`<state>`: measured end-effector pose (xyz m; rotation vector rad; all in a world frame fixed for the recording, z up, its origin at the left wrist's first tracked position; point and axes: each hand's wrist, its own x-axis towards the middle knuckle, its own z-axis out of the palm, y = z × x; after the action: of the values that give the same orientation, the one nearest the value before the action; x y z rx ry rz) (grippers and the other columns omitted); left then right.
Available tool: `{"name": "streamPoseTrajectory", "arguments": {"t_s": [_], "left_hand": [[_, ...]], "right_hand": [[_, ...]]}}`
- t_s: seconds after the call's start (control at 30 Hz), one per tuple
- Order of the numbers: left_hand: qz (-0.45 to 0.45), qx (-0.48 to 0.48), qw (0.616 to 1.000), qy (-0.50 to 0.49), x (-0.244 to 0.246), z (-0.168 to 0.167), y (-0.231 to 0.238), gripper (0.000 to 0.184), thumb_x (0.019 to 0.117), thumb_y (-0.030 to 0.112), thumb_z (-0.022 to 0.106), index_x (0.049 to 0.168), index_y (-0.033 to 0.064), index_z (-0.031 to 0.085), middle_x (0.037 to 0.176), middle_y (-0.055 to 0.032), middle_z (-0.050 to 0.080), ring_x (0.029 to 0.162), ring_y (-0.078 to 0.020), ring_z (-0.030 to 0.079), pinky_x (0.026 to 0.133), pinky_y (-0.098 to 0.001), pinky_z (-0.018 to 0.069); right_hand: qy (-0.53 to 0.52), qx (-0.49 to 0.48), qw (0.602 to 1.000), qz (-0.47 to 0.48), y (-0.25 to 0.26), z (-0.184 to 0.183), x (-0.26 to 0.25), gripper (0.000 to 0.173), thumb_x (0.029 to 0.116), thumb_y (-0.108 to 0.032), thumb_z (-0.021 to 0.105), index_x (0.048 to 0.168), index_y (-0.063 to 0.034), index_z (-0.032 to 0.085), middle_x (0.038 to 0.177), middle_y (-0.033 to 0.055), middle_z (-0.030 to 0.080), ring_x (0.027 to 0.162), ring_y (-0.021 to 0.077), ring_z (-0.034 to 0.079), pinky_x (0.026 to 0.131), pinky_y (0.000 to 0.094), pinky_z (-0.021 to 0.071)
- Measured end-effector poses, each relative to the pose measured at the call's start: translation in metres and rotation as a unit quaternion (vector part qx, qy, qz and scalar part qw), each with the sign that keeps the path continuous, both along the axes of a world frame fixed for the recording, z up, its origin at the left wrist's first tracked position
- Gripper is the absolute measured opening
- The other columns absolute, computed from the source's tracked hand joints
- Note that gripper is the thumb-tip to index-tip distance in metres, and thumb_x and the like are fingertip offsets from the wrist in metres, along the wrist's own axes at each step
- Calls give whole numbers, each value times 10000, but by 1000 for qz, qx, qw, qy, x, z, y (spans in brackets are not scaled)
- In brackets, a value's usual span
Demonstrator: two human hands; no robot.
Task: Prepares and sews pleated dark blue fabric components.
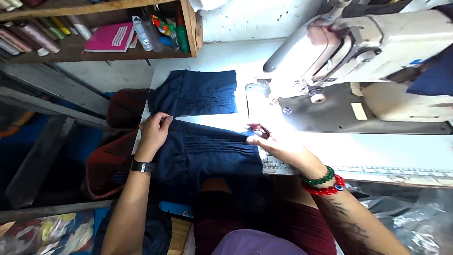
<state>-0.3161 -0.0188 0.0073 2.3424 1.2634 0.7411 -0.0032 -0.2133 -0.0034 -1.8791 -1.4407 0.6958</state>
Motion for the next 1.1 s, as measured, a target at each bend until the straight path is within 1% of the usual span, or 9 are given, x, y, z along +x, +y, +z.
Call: {"name": "streamPoseTrajectory", "arguments": {"t_s": [0.07, 0.13, 0.27, 0.4, 0.6, 0.73, 0.87, 0.97, 1.1], "left_hand": [[-13, -44, 999, -24, -6, 2, 0, 366, 1084, 359, 491, 1170, 59, 682, 1005, -142, 686, 965, -295, 638, 892, -599, 445], [-37, -90, 994, -42, -12, 2, 1, 329, 1064, 339, 536, 1213, 81, 675, 1096, -105, 691, 1032, -227, 637, 915, -496, 491], [-112, -90, 988, -63, -16, -2, -1, 292, 891, 274, 781, 1099, 78, 725, 1189, -67, 666, 1183, -206, 590, 1023, -472, 469], [-172, -20, 985, -8, 29, -7, -27, 344, 848, 433, 792, 1064, 167, 761, 1211, -3, 687, 1276, -248, 532, 1065, -602, 333], [-228, 7, 974, 0, 123, -2, -63, 226, 1016, 300, 589, 972, 127, 727, 911, -9, 684, 994, -191, 618, 994, -566, 359], [-228, 16, 972, 50, 128, 3, -69, 270, 1055, 294, 495, 993, 110, 682, 867, -43, 641, 934, -223, 615, 950, -571, 364], [-181, 23, 980, 78, 80, -9, -64, 327, 1038, 353, 491, 1033, 111, 710, 949, -61, 698, 1064, -279, 621, 1002, -639, 334], [-142, -1, 988, 60, 44, -13, -65, 359, 1020, 377, 504, 1068, 80, 700, 1066, -104, 690, 1150, -310, 590, 1004, -636, 326], [-127, -19, 991, 24, 21, -21, -69, 400, 924, 447, 639, 1106, 94, 686, 1173, -92, 671, 1219, -287, 550, 1027, -604, 320]], "right_hand": [[-22, 27, 998, 57, -1, -7, -2, 750, 838, -618, 737, 1450, -218, 569, 1116, 33, 700, 884, 162, 650, 754, 450, 551], [-78, 66, 992, 71, 0, -17, -4, 503, 937, -467, 700, 1364, -204, 657, 1279, 62, 674, 1050, 215, 677, 855, 495, 568], [-55, 100, 993, -3, -13, -13, 1, 218, 1024, -279, 587, 997, -146, 757, 779, -12, 669, 687, 96, 610, 629, 350, 510], [83, 90, 987, -105, -61, 7, 32, 241, 1045, -272, 569, 856, -144, 646, 665, -83, 560, 592, -23, 516, 569, 184, 434], [65, 99, 957, -265, -126, -3, 70, 219, 1046, -260, 558, 898, -122, 639, 666, -56, 528, 598, 19, 509, 581, 235, 439], [47, 107, 978, -170, -145, -13, 76, 245, 1044, -309, 561, 1029, -111, 705, 844, -45, 667, 734, 6, 600, 687, 232, 514], [-6, 57, 989, -133, -145, -9, 84, 349, 982, -422, 644, 1179, -144, 717, 1127, 28, 672, 845, 111, 642, 725, 349, 563], [-152, 2, 982, -111, -134, 0, 88, 402, 1007, -183, 599, 1398, -99, 631, 1251, 176, 593, 833, 285, 663, 695, 507, 576], [-299, 77, 951, 28, -114, -7, 79, 386, 876, 1, 638, 1259, -27, 678, 1134, 188, 629, 792, 302, 675, 652, 468, 587]]}}
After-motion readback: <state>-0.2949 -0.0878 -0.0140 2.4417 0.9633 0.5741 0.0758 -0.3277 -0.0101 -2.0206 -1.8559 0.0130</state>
